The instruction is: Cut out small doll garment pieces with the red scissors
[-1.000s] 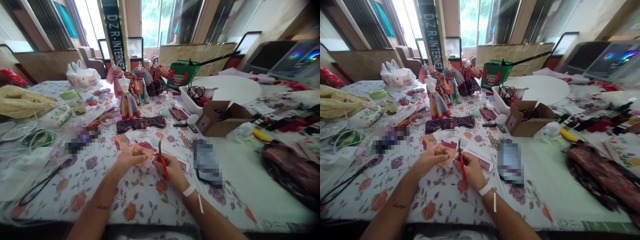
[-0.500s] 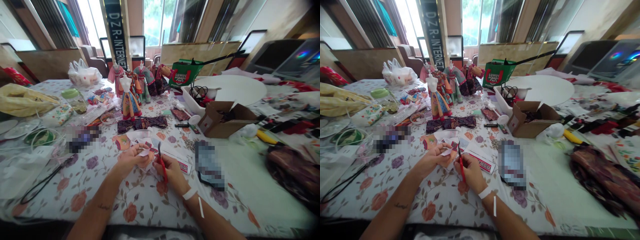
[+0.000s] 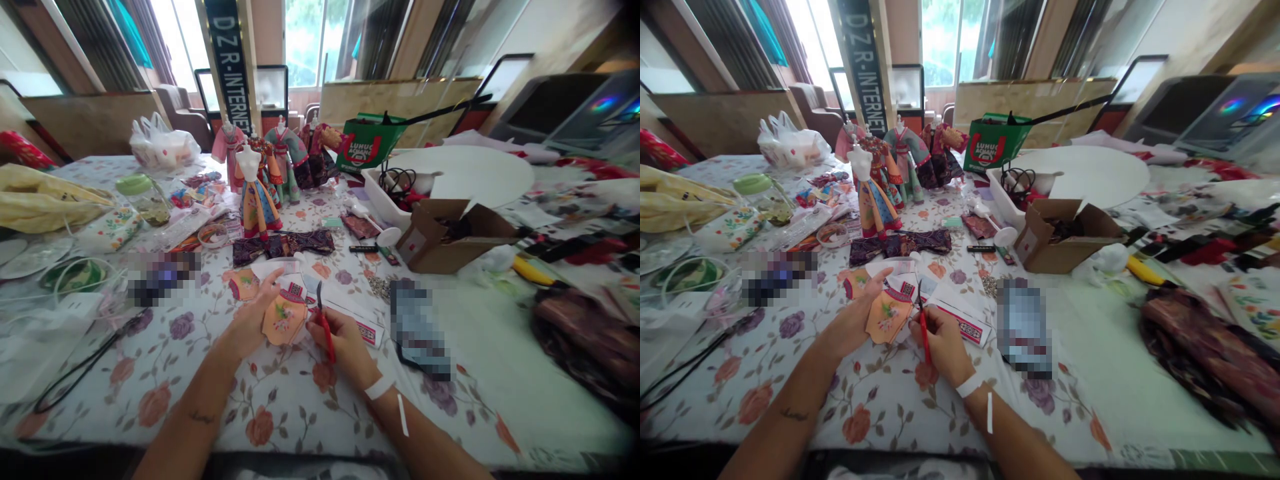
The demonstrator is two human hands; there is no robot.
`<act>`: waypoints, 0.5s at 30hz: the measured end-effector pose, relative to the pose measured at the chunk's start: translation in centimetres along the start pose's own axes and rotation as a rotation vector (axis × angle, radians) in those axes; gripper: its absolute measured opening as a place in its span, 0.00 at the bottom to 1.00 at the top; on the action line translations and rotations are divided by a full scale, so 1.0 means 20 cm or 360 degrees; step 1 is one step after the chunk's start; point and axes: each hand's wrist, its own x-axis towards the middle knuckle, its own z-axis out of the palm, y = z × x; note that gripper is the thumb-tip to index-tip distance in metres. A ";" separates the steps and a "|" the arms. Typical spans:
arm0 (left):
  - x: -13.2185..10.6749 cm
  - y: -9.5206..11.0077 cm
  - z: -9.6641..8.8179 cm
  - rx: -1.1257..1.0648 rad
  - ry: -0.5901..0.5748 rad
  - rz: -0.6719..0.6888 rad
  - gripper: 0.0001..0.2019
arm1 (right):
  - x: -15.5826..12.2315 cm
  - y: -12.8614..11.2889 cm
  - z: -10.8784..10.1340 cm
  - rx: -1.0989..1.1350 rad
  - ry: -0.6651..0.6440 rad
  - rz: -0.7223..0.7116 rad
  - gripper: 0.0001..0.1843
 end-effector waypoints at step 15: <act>0.00 -0.05 -0.01 0.0290 0.0066 -0.0061 0.08 | 0.00 -0.02 0.00 -0.0047 -0.0027 0.0045 0.08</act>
